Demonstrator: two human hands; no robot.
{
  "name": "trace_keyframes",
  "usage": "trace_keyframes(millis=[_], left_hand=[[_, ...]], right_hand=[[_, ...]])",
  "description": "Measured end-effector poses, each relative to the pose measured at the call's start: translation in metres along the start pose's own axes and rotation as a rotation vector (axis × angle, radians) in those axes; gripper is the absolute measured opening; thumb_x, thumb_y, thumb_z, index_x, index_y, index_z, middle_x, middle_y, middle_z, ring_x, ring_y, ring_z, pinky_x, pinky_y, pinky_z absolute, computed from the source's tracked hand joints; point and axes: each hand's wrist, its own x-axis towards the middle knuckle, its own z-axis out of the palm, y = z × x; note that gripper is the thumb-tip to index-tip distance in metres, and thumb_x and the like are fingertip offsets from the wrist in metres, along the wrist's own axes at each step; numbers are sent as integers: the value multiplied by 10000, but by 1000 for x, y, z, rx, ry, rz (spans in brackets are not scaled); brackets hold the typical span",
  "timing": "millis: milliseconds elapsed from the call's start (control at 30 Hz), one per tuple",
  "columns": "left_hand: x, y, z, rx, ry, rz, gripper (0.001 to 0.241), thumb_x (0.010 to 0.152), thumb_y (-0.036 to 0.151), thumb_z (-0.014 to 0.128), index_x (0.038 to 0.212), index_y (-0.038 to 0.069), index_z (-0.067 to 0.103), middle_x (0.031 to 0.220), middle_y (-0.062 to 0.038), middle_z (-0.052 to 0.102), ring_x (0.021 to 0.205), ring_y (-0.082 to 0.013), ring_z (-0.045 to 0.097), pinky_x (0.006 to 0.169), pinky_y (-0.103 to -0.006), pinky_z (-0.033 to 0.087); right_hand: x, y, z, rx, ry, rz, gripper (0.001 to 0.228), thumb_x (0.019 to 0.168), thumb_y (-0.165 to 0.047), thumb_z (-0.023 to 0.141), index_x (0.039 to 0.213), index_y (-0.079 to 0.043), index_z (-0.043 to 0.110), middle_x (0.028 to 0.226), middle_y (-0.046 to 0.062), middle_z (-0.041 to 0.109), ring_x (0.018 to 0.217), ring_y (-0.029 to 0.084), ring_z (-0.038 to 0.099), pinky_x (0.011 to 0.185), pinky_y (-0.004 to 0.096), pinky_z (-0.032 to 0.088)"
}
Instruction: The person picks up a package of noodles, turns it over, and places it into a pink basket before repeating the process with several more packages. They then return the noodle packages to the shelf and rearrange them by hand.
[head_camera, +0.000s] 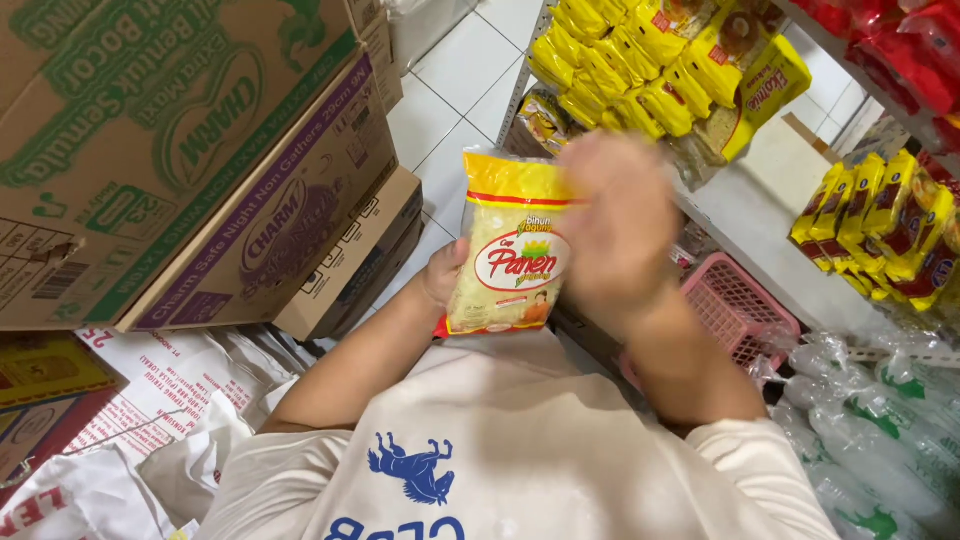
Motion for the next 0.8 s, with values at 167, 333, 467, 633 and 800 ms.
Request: trace_keyframes(millis=[167,333,467,633,800], left_hand=[[-8,-3,-13,-12,66,72,1058,876,677,688,1638,76,266,1572,-183,431,1428,-343,483,1225,-510,377],[-6,8,15,-6,-57,160,1014,934,679,635,1666,68,291,1625,-198,433,1465,-410,481,1242,-540,381],[-1,1,8,14,175,251,1001,915,651,633,1644,73,262,1631,-191,403,1495,-370,431,1276,-537,348],[2,6,7,13,306,257,1046,899,661,642,1663,62,251,1639,-179,387,1500,-352,426,1284,-540,342],[-5,20,41,37,102,277,1138,877,764,649,1670,37,276,1576,-279,448,1390,-426,525,1201,-575,408]], right_hand=[[-35,-2,33,-159,-290,-41,635,946,-417,636,1433,-17,557,1454,203,562,1367,409,501,1163,634,279],[-46,47,7,-147,-222,371,612,1114,-366,487,1602,-3,422,1653,191,451,1575,416,399,1322,630,220],[-65,-11,33,-103,-301,48,831,957,-525,603,1524,38,378,1579,271,392,1498,484,345,1231,700,129],[-61,-6,59,-213,-462,181,1063,810,-666,642,1540,44,337,1603,249,312,1523,433,219,1216,690,104],[-68,40,15,-156,-288,456,865,1093,-600,409,1658,35,249,1750,261,167,1653,436,104,1321,654,50]])
